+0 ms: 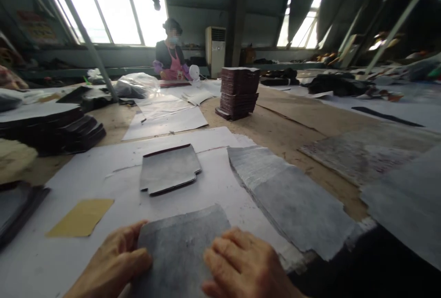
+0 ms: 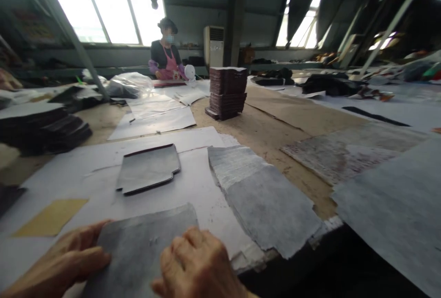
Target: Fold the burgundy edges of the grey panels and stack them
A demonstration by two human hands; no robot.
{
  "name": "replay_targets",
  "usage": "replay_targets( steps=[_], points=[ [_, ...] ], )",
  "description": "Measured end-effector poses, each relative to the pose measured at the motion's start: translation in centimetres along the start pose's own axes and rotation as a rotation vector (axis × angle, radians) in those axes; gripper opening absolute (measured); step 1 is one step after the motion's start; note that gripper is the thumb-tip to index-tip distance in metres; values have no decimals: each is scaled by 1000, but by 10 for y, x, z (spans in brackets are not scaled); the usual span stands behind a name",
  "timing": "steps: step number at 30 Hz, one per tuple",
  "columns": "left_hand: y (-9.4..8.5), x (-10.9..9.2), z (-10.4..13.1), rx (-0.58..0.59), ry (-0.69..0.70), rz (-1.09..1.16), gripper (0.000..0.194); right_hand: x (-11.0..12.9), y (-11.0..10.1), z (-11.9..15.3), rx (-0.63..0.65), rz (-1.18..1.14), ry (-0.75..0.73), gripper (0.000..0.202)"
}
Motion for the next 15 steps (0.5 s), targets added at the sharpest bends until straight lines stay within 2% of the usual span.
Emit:
replay_targets(
  steps=[4, 6, 9, 12, 15],
  points=[
    [-15, 1, 15, 40, -9, -15, 30, 2, 9, 5, 54, 19, -14, 18],
    [-27, 1, 15, 13, -31, -62, 35, 9, 13, 7, 33, 80, -29, 17],
    [-40, -5, 6, -63, -40, -275, 39, 21, 18, 7, -15, 144, -50, 18],
    [-33, -20, -10, -42, 12, -555, 32, 30, 23, 6, -59, 197, -47, 20],
    [-9, -36, -24, -24, 92, -829, 25, 37, 27, 4, -114, 276, -10, 22]
  ],
)
Point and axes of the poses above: each hand's wrist, its own z-axis away from the middle knuckle, its own y-axis out of the palm, x = y × z, the point moved 4 cm from there along -z, towards the middle knuckle, and after that the axes turned 8 degrees about x, right-handed, at the moved point
